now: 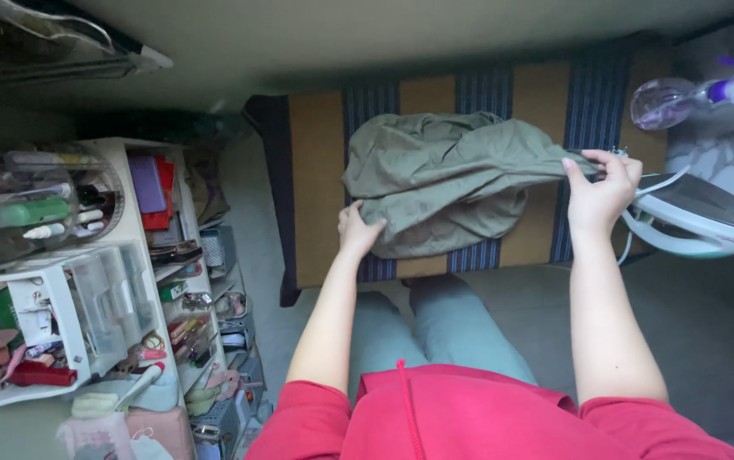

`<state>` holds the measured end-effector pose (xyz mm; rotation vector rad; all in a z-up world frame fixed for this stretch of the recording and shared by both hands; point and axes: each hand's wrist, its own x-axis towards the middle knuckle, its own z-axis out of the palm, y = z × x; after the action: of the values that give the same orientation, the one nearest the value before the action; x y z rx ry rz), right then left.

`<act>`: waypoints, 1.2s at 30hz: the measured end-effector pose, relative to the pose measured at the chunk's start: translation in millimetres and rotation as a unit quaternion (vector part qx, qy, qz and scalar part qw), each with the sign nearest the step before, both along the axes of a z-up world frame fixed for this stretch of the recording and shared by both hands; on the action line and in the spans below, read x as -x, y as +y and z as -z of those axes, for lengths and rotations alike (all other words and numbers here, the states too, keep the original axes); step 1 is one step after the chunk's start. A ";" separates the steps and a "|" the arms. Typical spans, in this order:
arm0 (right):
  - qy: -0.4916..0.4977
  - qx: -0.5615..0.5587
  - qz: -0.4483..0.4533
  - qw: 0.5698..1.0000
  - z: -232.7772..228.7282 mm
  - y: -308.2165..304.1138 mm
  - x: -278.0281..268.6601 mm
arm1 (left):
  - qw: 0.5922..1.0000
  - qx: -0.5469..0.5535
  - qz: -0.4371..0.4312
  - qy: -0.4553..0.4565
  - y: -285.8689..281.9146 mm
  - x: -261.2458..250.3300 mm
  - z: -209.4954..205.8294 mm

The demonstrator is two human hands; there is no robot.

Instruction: Folding an olive green t-shirt and then picking up a black garment to fold on an ironing board.

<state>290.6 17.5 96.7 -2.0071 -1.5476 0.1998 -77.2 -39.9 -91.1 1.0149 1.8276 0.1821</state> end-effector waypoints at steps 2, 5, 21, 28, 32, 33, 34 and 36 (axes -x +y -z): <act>-0.022 0.005 0.023 0.999 9.8 -4.1 5.4 | 1.000 -0.023 -0.018 0.011 -15.1 -6.1 14.8; -0.075 0.031 0.040 0.996 30.4 -7.7 16.6 | 0.993 -0.072 -0.082 -0.034 -29.4 -12.6 54.5; 0.192 0.073 -0.102 0.973 49.1 -48.2 102.9 | 0.836 -0.339 -0.086 -0.422 60.4 -46.4 -262.4; 0.345 -0.051 -0.051 0.936 -110.8 2.6 67.8 | 0.854 -0.519 0.012 -0.022 82.2 -29.4 -290.6; 0.201 -0.123 -0.166 0.958 -176.7 13.8 61.6 | 0.765 -0.628 -0.100 0.104 98.0 -32.2 -314.5; 0.113 -0.162 -0.221 0.955 -195.2 15.2 61.7 | 0.734 -0.653 -0.125 0.137 101.6 -31.1 -324.1; 0.111 -0.171 -0.222 0.953 -209.7 18.2 66.0 | 0.728 -0.660 -0.127 0.136 104.1 -27.4 -342.9; -0.183 -0.266 -0.253 0.912 -238.1 21.6 74.1 | 0.685 -0.700 -0.123 0.159 106.0 -20.4 -380.1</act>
<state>216.5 39.1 334.8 -1.2366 -2.0648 -0.3879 -56.8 66.1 289.1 1.8399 1.9752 1.9056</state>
